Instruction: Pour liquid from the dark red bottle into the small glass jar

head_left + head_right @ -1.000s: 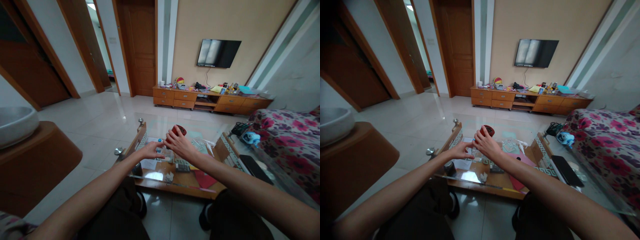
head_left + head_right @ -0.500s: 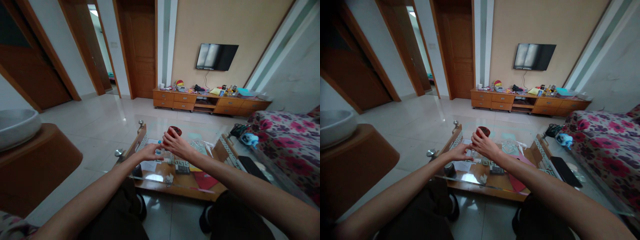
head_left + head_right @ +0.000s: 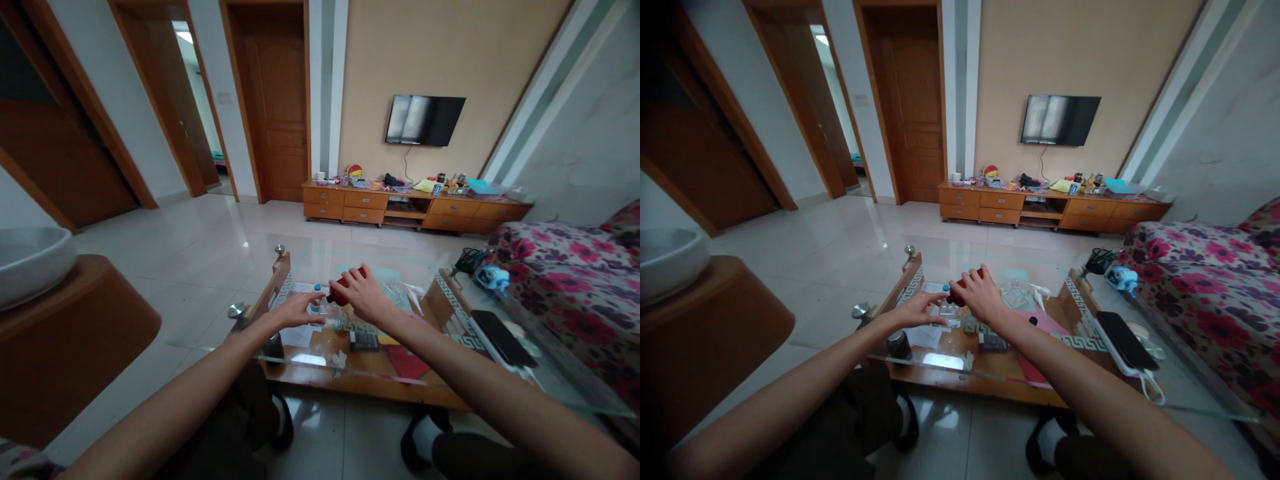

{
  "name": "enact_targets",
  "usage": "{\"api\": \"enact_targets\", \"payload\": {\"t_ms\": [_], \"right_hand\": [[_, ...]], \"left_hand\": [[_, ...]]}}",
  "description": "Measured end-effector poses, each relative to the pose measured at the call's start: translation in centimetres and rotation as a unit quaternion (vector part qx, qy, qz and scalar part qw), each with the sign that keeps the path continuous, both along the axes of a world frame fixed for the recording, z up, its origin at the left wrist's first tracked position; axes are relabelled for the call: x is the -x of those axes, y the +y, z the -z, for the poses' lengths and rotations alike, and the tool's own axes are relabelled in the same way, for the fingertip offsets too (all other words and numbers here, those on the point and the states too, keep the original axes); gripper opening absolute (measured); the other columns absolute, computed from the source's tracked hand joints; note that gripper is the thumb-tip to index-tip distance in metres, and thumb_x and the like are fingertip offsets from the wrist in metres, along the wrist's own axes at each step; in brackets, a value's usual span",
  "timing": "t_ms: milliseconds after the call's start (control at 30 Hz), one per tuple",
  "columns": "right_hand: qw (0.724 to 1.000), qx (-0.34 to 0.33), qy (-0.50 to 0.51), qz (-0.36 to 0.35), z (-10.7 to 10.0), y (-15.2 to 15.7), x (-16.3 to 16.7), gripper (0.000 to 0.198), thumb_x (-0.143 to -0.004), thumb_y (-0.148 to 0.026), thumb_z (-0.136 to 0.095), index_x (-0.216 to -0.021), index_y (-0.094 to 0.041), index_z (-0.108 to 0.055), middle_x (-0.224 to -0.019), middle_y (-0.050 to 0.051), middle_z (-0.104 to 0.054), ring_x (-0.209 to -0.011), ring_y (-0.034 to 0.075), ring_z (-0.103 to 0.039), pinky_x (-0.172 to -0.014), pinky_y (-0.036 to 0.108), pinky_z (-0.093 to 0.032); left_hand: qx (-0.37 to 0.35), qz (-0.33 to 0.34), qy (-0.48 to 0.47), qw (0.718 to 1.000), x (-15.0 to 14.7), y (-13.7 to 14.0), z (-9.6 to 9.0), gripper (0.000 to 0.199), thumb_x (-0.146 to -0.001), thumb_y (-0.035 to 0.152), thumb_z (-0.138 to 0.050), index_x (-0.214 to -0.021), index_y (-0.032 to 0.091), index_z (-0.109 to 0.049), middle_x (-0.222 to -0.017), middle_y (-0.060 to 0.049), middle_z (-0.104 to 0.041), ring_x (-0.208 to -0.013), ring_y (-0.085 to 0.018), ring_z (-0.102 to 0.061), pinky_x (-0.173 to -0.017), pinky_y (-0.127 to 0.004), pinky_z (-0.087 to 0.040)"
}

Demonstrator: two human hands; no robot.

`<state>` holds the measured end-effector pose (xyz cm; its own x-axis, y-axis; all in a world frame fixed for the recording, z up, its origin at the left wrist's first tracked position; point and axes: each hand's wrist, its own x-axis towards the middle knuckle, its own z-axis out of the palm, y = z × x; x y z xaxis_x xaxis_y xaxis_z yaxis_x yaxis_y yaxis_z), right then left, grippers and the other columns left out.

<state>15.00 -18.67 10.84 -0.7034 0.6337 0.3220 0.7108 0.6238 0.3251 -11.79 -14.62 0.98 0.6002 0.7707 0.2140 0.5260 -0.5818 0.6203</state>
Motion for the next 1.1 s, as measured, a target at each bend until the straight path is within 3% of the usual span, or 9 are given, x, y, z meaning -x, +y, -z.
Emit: {"api": "enact_targets", "payload": {"t_ms": [167, 333, 433, 533, 833, 1000, 1100], "right_hand": [[0.988, 0.085, 0.106, 0.074, 1.8, 0.4, -3.2, 0.072, -0.083, -0.025, -0.073, -0.151, -0.027, -0.047, -0.132, 0.012, -0.067, -0.119, 0.031, -0.061, -0.103, 0.043, -0.041], [0.938, 0.158, 0.278, 0.135, 4.1, -0.2, -7.7, 0.081, -0.079, -0.052, -0.081, -0.146, -0.02, -0.048, -0.116, 0.012, -0.074, -0.1, 0.033, -0.071, -0.085, 0.041, -0.051], [0.908, 0.176, 0.357, 0.127, 5.7, -1.2, -10.3, 0.083, -0.076, -0.055, -0.083, -0.144, -0.019, -0.05, -0.121, 0.014, -0.073, -0.107, 0.034, -0.071, -0.089, 0.045, -0.055], [0.897, 0.159, 0.403, 0.093, 7.2, -2.1, -12.5, 0.076, -0.077, -0.053, -0.082, -0.141, -0.024, -0.054, -0.133, 0.014, -0.069, -0.12, 0.034, -0.067, -0.1, 0.05, -0.053], [0.883, 0.096, 0.443, 0.124, 11.4, -1.0, -15.1, 0.09, -0.081, -0.048, -0.078, -0.158, -0.028, -0.036, -0.147, 0.016, -0.059, -0.132, 0.039, -0.059, -0.107, 0.061, -0.05], [0.904, 0.068, 0.4, 0.139, 11.0, -0.5, -16.0, 0.094, -0.079, -0.046, -0.08, -0.16, -0.027, -0.035, -0.145, 0.017, -0.06, -0.13, 0.04, -0.058, -0.108, 0.063, -0.047], [0.92, 0.061, 0.362, 0.14, 10.6, -1.1, -17.8, 0.086, -0.08, -0.036, -0.074, -0.159, -0.028, -0.039, -0.147, 0.015, -0.058, -0.132, 0.04, -0.056, -0.109, 0.063, -0.044]], "left_hand": [[0.005, -0.061, 0.009, 0.998, -0.9, -2.2, 0.9, 0.089, -0.079, 0.064, -0.081, -0.153, 0.024, -0.053, -0.123, -0.013, -0.075, -0.104, -0.032, -0.074, -0.095, -0.043, -0.054], [0.009, -0.117, -0.04, 0.992, -2.3, -4.1, 2.1, 0.082, -0.086, 0.056, -0.076, -0.156, 0.025, -0.048, -0.128, -0.013, -0.073, -0.1, -0.03, -0.075, -0.095, -0.044, -0.056], [0.006, -0.13, -0.051, 0.99, -2.8, -4.5, 2.4, 0.081, -0.086, 0.053, -0.075, -0.157, 0.026, -0.047, -0.132, -0.013, -0.071, -0.105, -0.03, -0.074, -0.096, -0.045, -0.056], [0.009, -0.149, -0.056, 0.987, -3.1, -4.6, 2.4, 0.079, -0.083, 0.051, -0.078, -0.155, 0.029, -0.051, -0.136, -0.012, -0.07, -0.116, -0.033, -0.071, -0.101, -0.048, -0.055], [-0.025, -0.196, -0.037, 0.98, -4.8, -4.1, 3.3, 0.073, -0.083, 0.05, -0.075, -0.15, 0.03, -0.057, -0.15, -0.01, -0.062, -0.136, -0.037, -0.059, -0.118, -0.056, -0.043], [-0.063, -0.197, -0.008, 0.978, -5.5, -4.5, 3.4, 0.071, -0.09, 0.053, -0.07, -0.154, 0.032, -0.052, -0.14, -0.01, -0.067, -0.13, -0.035, -0.062, -0.117, -0.054, -0.044], [-0.068, -0.215, 0.004, 0.974, -6.1, -4.6, 3.7, 0.07, -0.093, 0.051, -0.066, -0.158, 0.034, -0.046, -0.131, -0.009, -0.07, -0.129, -0.034, -0.063, -0.117, -0.054, -0.045]]}}
